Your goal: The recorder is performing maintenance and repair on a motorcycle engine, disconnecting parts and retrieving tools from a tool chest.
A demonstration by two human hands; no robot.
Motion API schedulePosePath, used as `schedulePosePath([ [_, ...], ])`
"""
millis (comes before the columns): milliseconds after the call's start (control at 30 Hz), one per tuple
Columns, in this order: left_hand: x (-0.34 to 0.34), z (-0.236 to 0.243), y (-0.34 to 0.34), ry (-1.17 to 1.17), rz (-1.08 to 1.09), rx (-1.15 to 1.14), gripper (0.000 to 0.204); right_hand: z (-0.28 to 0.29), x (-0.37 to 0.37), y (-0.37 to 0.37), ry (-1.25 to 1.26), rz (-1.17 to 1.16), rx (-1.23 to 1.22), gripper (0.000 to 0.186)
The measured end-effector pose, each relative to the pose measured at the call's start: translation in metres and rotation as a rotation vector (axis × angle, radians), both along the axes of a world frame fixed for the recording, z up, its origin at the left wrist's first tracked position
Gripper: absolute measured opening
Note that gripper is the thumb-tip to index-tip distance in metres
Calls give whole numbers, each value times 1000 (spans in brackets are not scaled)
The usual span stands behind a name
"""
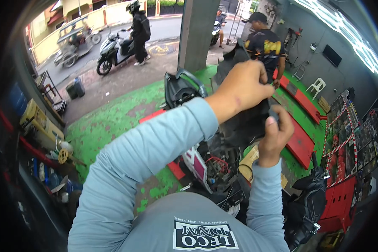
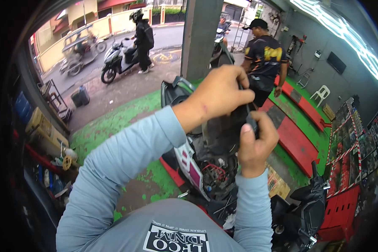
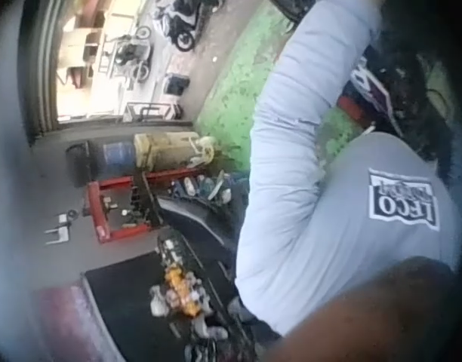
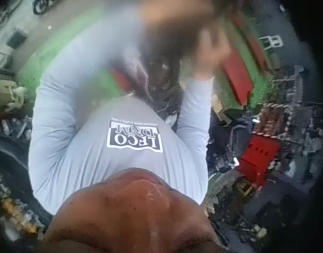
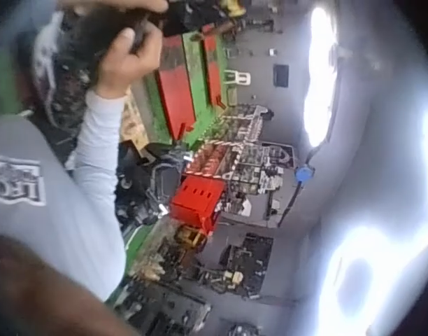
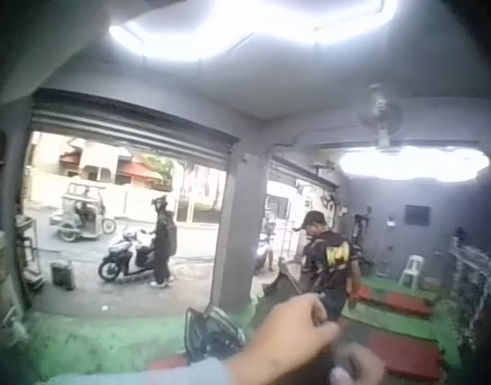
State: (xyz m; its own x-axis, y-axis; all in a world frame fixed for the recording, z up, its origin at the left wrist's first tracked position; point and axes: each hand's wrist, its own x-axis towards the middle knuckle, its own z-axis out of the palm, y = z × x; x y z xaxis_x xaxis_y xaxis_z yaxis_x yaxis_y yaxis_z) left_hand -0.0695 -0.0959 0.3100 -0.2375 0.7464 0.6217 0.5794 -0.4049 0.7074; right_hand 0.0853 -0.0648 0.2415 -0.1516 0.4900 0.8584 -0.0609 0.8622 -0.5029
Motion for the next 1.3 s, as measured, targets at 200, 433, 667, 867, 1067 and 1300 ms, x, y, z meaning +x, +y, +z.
schedulePosePath([
  [200,-67,7,-91,84,163,40,28,16,-65,-70,-69,321,-126,44],
  [433,-135,-4,-233,36,377,-196,24,-3,-153,-182,-41,594,-199,28],
  [667,-198,-101,-331,-155,563,-383,34,-102,-227,-267,-68,645,-273,27],
  [867,-241,-243,-373,-392,703,-618,60,-225,-261,-306,-256,697,-493,27],
  [1067,-237,-348,-411,-645,858,-708,64,-297,-251,-334,-481,684,-548,27],
  [1300,-226,-398,-446,-908,732,-1093,30,-363,-229,-347,-862,949,-432,44],
])
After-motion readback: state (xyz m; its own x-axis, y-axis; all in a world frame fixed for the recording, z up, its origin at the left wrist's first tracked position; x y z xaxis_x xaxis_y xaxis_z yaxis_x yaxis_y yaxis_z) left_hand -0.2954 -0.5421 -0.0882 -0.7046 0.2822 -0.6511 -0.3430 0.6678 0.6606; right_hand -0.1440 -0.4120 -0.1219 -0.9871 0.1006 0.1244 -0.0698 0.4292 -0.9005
